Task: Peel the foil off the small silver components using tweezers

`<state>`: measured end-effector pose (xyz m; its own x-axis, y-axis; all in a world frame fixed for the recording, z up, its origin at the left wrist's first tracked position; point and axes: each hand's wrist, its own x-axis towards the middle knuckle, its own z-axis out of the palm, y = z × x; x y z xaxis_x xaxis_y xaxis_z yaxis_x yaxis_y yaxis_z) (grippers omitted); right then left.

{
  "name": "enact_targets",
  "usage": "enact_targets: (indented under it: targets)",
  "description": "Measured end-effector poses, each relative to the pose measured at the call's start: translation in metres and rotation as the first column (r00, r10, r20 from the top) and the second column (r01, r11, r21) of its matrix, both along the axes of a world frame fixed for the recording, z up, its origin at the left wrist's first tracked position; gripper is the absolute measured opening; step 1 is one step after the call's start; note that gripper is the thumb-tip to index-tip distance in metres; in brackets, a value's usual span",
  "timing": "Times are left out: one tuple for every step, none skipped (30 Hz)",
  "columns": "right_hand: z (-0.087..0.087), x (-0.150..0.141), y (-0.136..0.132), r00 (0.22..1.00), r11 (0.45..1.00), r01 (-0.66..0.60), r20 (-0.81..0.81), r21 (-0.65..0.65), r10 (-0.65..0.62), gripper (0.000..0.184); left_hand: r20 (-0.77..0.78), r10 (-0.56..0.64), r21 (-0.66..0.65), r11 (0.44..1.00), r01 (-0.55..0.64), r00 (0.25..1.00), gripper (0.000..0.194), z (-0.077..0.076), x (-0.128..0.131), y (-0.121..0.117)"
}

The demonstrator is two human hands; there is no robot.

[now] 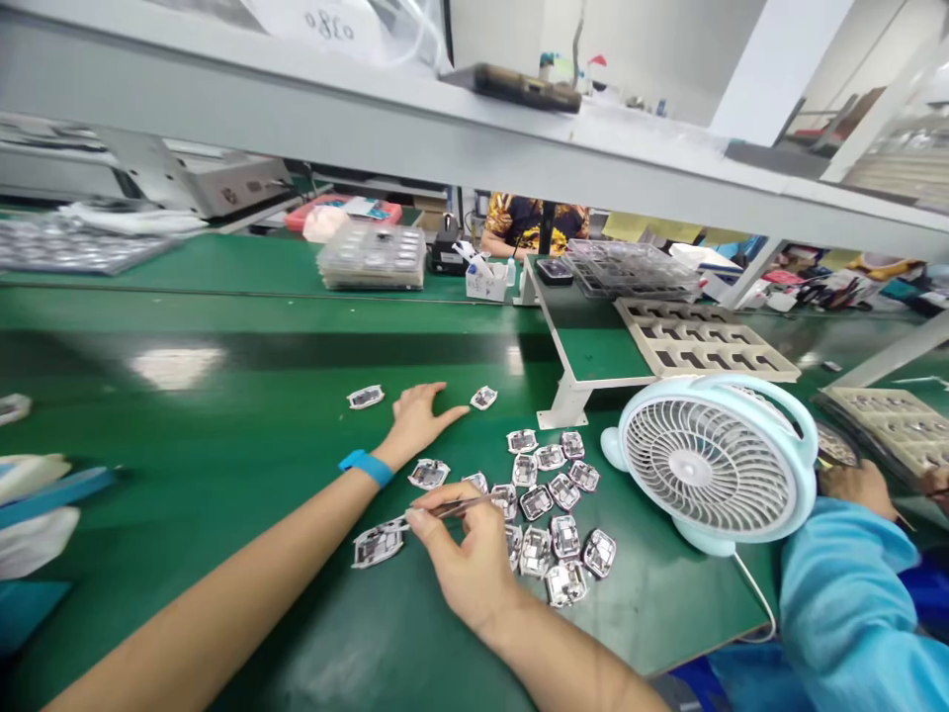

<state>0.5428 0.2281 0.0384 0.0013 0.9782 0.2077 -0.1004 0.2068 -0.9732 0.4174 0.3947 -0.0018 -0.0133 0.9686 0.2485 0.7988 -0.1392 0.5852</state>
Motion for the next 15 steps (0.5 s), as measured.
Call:
enact_targets:
  targets:
    - [0.0, 0.0, 0.0, 1.0, 1.0, 0.002, 0.004, 0.004, -0.002, 0.008, 0.001, -0.026, -0.008, 1.0, 0.026, 1.0, 0.055, -0.002, 0.011, 0.002]
    - [0.0, 0.0, 0.0, 1.0, 1.0, 0.0, 0.006, 0.008, 0.0, 0.008, 0.005, -0.04, -0.015, 0.999, 0.04, 0.999, 0.055, -0.004, 0.021, 0.004]
    - [0.0, 0.001, 0.0, 1.0, 1.0, -0.003, 0.007, 0.012, 0.003, 0.008, 0.012, -0.046, -0.02, 0.999, 0.046, 0.999, 0.054, -0.005, 0.03, 0.007]
    - [0.001, 0.001, 0.0, 1.0, 1.0, -0.006, 0.006, 0.016, 0.006, 0.008, 0.022, -0.046, -0.026, 0.999, 0.047, 0.999, 0.051, -0.006, 0.036, 0.009]
    - [0.001, 0.001, 0.0, 1.0, 1.0, -0.006, 0.003, 0.02, 0.006, 0.008, 0.037, -0.046, -0.032, 0.998, 0.047, 0.998, 0.045, -0.005, 0.041, 0.011]
    - [0.001, 0.002, 0.0, 1.0, 1.0, -0.004, -0.002, 0.025, 0.004, 0.008, 0.056, -0.046, -0.039, 0.998, 0.048, 0.997, 0.038, -0.004, 0.044, 0.013]
    - [0.001, 0.002, 0.0, 1.0, 1.0, -0.003, -0.006, 0.03, 0.003, 0.008, 0.079, -0.05, -0.046, 0.997, 0.054, 0.996, 0.032, -0.003, 0.045, 0.014]
    - [0.002, 0.002, 0.0, 1.0, 0.999, -0.003, -0.008, 0.036, 0.003, 0.008, 0.107, -0.059, -0.053, 0.997, 0.065, 0.992, 0.026, 0.0, 0.044, 0.015]
    - [0.002, 0.002, 0.001, 1.0, 0.999, 0.0, -0.007, 0.043, 0.001, 0.007, 0.14, -0.072, -0.06, 0.995, 0.081, 0.988, 0.023, 0.003, 0.042, 0.015]
    - [0.002, 0.003, 0.001, 1.0, 0.999, 0.003, -0.001, 0.049, -0.003, 0.007, 0.177, -0.089, -0.066, 0.993, 0.102, 0.98, 0.021, 0.006, 0.039, 0.014]
    - [0.002, 0.003, 0.001, 1.0, 0.998, 0.008, 0.008, 0.056, -0.008, 0.007, 0.219, -0.109, -0.071, 0.989, 0.127, 0.97, 0.021, 0.009, 0.035, 0.012]
    - [0.002, 0.004, 0.001, 1.0, 0.998, 0.014, 0.02, 0.063, -0.016, 0.006, 0.267, -0.13, -0.077, 0.985, 0.155, 0.955, 0.023, 0.013, 0.031, 0.008]
    - [0.002, 0.004, 0.001, 0.999, 0.997, 0.025, 0.029, 0.07, -0.027, 0.006, 0.319, -0.149, -0.083, 0.979, 0.185, 0.936, 0.026, 0.016, 0.026, 0.002]
    - [0.001, 0.005, 0.002, 0.999, 0.996, 0.037, 0.032, 0.077, -0.039, 0.006, 0.374, -0.167, -0.091, 0.972, 0.215, 0.912, 0.029, 0.019, 0.021, -0.006]
    - [0.001, 0.005, 0.002, 0.998, 0.995, 0.05, 0.029, 0.083, -0.052, 0.005, 0.432, -0.182, -0.1, 0.964, 0.247, 0.883, 0.032, 0.022, 0.016, -0.016]
